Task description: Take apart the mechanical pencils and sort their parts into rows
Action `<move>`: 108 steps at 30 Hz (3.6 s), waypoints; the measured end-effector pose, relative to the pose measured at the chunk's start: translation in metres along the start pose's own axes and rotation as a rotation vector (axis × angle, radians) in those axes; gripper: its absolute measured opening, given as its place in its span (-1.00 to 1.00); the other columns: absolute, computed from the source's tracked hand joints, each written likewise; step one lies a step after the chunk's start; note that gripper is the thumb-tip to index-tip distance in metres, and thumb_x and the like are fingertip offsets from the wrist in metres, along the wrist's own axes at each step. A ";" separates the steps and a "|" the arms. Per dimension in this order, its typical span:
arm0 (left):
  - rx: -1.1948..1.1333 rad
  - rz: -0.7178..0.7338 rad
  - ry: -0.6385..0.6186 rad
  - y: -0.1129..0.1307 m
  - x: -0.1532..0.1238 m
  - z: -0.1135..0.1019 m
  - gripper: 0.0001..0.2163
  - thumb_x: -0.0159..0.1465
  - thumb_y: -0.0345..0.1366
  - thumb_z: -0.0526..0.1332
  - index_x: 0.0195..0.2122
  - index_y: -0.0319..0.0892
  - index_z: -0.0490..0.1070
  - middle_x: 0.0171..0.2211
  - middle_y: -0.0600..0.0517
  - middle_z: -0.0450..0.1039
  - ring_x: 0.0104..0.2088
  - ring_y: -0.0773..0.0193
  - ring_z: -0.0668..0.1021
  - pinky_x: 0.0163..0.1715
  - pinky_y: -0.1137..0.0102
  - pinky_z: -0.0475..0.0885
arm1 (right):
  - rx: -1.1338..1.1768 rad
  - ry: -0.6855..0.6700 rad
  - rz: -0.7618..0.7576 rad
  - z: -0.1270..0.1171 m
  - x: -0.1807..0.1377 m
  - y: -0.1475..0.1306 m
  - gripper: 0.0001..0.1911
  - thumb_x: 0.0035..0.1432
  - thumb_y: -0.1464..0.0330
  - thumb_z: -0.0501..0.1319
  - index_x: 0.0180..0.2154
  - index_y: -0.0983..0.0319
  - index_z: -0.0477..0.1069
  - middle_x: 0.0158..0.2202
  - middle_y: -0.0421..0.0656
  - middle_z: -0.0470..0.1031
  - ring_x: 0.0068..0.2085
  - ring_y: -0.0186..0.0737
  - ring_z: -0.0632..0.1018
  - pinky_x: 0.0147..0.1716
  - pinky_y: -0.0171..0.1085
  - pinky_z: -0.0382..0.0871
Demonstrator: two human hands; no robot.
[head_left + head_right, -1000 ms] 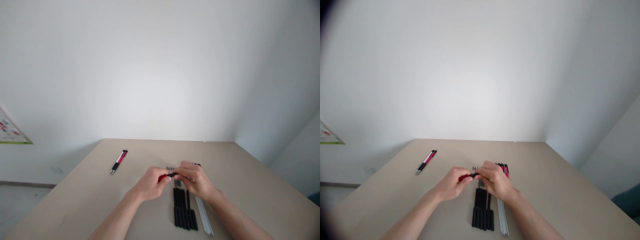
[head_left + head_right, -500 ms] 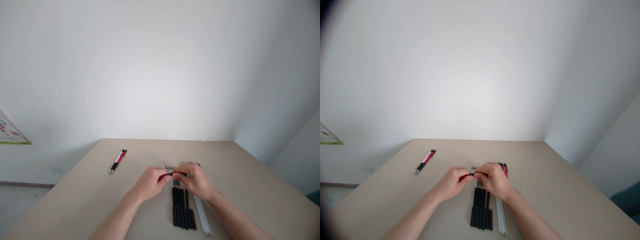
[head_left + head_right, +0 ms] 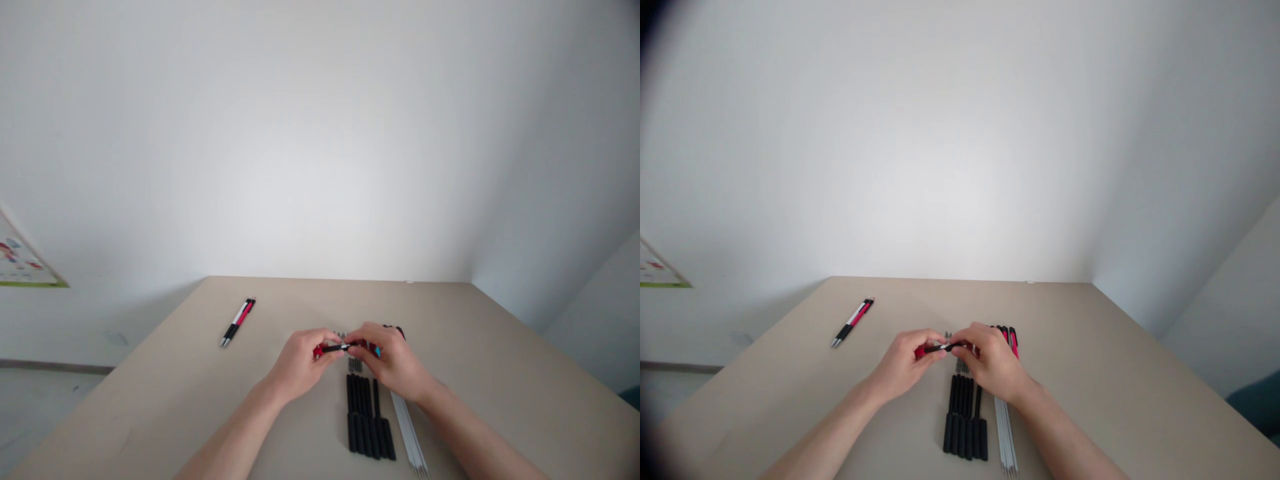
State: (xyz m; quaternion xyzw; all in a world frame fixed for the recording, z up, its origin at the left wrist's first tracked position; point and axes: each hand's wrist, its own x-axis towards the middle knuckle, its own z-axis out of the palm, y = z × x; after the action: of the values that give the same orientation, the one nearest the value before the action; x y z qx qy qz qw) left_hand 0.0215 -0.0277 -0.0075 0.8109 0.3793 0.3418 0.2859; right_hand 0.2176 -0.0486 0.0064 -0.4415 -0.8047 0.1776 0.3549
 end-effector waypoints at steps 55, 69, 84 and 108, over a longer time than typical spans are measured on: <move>-0.084 -0.360 -0.739 0.013 -0.011 -0.015 -0.91 0.04 -0.31 0.21 -0.43 -0.20 0.41 -0.55 0.10 0.44 -0.51 0.34 0.47 -0.51 0.52 0.27 | -0.061 0.168 0.051 0.004 0.001 0.000 -0.78 0.18 0.33 0.08 -0.44 0.25 0.42 -0.53 -0.18 0.42 -0.50 -0.33 0.37 -0.47 -0.34 0.17; -0.478 -0.258 -0.116 0.017 0.001 -0.032 -0.80 0.22 -0.17 0.11 -0.39 -0.21 0.18 -0.44 0.06 0.42 -0.71 0.54 0.18 -0.69 0.54 0.08 | 0.197 -0.071 0.080 0.007 0.000 -0.009 -0.78 0.08 0.27 0.22 -0.27 0.26 0.45 -0.48 -0.21 0.45 -0.52 -0.39 0.30 -0.54 -0.40 0.18; -0.300 -0.409 -0.572 0.013 -0.005 -0.029 -0.87 0.09 -0.29 0.11 -0.41 -0.25 0.32 -0.45 0.04 0.47 -0.70 0.50 0.24 -0.70 0.54 0.11 | 0.077 -0.188 -0.058 0.018 -0.003 -0.027 -0.74 0.18 0.38 0.06 -0.47 0.24 0.45 -0.58 -0.23 0.35 -0.55 -0.39 0.32 -0.54 -0.39 0.11; 0.069 -0.393 -0.394 0.006 -0.010 0.002 -0.71 0.15 -0.18 0.09 -0.59 -0.23 0.41 -0.60 0.02 0.50 -0.56 0.31 0.48 -0.50 0.50 0.28 | -0.027 -0.436 0.112 -0.021 -0.006 -0.002 -0.93 -0.05 0.42 0.22 -0.52 0.22 0.48 -0.67 -0.30 0.30 -0.63 -0.43 0.28 -0.68 -0.45 0.03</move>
State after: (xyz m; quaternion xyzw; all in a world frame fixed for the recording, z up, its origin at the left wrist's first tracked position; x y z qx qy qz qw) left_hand 0.0211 -0.0396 -0.0080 0.7817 0.4779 0.1026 0.3873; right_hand 0.2341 -0.0552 0.0199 -0.4414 -0.8389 0.2774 0.1562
